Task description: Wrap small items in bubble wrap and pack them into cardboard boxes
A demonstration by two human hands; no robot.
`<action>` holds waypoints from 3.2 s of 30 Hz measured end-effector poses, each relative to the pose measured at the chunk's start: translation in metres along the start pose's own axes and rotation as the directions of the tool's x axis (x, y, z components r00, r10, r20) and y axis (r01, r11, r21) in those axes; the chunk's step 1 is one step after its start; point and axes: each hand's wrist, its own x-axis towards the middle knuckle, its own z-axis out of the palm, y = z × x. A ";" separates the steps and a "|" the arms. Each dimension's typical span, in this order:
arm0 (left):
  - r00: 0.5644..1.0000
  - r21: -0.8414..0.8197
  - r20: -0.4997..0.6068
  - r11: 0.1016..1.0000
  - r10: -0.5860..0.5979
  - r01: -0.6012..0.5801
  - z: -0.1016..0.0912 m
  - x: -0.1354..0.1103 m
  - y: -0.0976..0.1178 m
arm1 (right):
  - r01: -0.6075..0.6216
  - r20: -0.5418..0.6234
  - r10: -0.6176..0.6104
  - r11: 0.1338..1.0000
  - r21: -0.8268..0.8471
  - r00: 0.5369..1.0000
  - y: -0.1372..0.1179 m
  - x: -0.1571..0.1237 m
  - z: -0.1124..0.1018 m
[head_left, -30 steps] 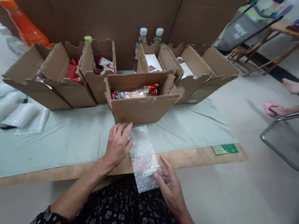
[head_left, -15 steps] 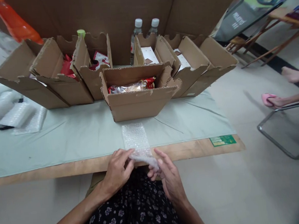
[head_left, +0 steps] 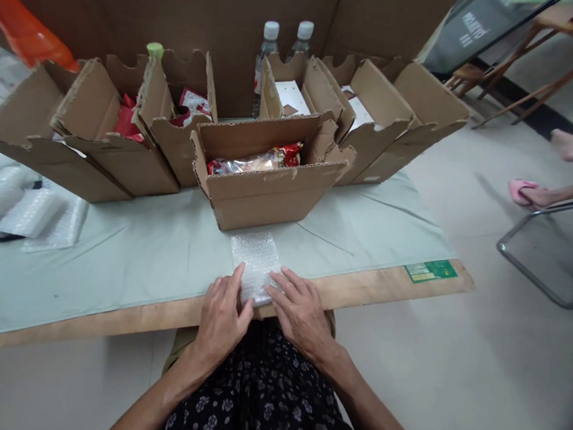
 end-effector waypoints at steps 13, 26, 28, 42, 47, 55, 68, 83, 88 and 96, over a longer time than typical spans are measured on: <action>0.999 -0.084 0.035 0.996 0.027 -0.024 -0.004 0.023 -0.016 | -0.051 -0.200 0.066 0.996 0.079 0.978 0.018 0.032 -0.021; 0.879 -0.491 0.134 0.740 -0.457 0.460 -0.021 0.017 -0.023 | -0.075 -0.077 0.096 0.968 0.240 0.992 0.024 0.049 -0.002; 0.833 -0.629 0.239 0.574 -0.499 0.524 -0.019 0.012 -0.018 | -0.121 -0.068 0.151 0.936 0.330 0.986 0.019 0.049 -0.008; 0.930 -0.650 0.254 0.665 -0.265 0.367 -0.015 0.019 0.005 | -0.355 0.281 0.221 0.661 0.661 0.934 0.014 0.043 -0.042; 0.955 -0.290 -0.272 0.936 0.118 -0.198 -0.051 0.065 -0.004 | -0.112 -0.027 0.144 0.861 0.497 0.989 0.034 0.069 -0.108; 0.872 0.078 -0.359 0.942 0.332 -0.327 -0.085 0.152 0.000 | 0.070 -0.263 -0.124 0.977 -0.203 0.957 0.071 0.159 -0.228; 0.887 -0.043 -0.358 0.944 0.291 -0.327 -0.073 0.150 -0.002 | 0.561 0.713 -0.073 0.674 -0.480 0.698 0.069 0.271 -0.149; 0.895 -0.049 -0.369 0.957 0.250 -0.287 -0.069 0.154 0.001 | 0.434 0.583 -0.136 0.803 -0.408 0.801 0.098 0.245 -0.178; 0.878 -0.284 -0.479 0.943 0.017 -0.174 -0.061 0.134 -0.015 | 0.119 0.001 -0.126 0.934 -0.336 0.992 0.115 0.176 -0.215; 0.967 -0.624 -0.091 0.770 -0.238 0.131 -0.027 0.144 -0.028 | -0.292 -0.029 0.323 0.888 0.355 0.946 0.132 0.131 -0.121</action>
